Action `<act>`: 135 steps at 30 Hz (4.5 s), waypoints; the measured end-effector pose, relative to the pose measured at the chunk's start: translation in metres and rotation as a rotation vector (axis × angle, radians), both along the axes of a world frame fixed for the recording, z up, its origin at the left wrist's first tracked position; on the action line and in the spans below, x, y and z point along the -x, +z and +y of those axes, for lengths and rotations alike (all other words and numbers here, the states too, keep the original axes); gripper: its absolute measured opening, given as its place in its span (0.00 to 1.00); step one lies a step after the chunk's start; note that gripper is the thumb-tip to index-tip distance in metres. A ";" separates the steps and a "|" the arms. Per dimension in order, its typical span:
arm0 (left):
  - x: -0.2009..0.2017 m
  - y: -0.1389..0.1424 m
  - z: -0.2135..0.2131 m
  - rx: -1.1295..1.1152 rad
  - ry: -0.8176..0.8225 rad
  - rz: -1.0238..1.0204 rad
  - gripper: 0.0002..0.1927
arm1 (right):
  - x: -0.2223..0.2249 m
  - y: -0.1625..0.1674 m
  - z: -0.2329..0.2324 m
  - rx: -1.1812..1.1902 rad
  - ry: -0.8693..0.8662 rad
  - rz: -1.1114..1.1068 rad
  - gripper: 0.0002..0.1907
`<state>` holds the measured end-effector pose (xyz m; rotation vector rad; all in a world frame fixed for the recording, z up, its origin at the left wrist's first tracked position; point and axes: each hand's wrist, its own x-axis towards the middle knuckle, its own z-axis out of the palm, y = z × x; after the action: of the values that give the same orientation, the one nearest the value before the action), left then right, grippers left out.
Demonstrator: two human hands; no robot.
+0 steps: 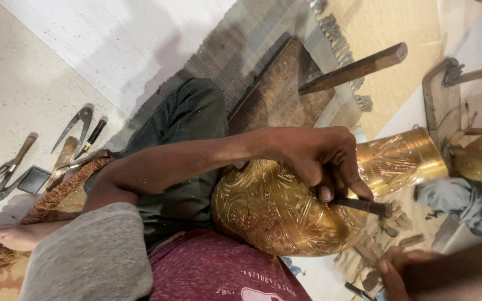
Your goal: The person sits on the floor and uses a metal chisel and wooden mallet to engrave decorative patterns into a brass vase. The person repeatedly strikes the chisel to create fine lines and geometric designs on the vase's surface.
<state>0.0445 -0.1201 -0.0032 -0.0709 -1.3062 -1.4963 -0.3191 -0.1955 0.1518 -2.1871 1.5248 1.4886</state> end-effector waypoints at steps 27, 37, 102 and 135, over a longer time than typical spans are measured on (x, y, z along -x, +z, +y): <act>0.001 0.000 0.003 -0.148 -0.001 -0.078 0.22 | -0.050 0.034 0.055 0.281 0.003 -0.415 0.15; 0.004 -0.008 0.004 -0.067 -0.006 0.006 0.25 | -0.037 0.022 0.007 0.131 -0.014 0.034 0.10; 0.004 -0.017 0.008 -0.012 0.058 0.045 0.18 | -0.027 0.028 -0.006 0.097 0.388 0.158 0.19; 0.006 -0.029 0.010 -0.003 0.084 0.117 0.21 | -0.044 0.039 -0.004 0.181 0.361 0.140 0.15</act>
<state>0.0388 -0.1099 -0.0320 -0.0990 -1.1986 -1.4026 -0.2752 -0.1999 0.1911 -2.6283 1.4078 1.6930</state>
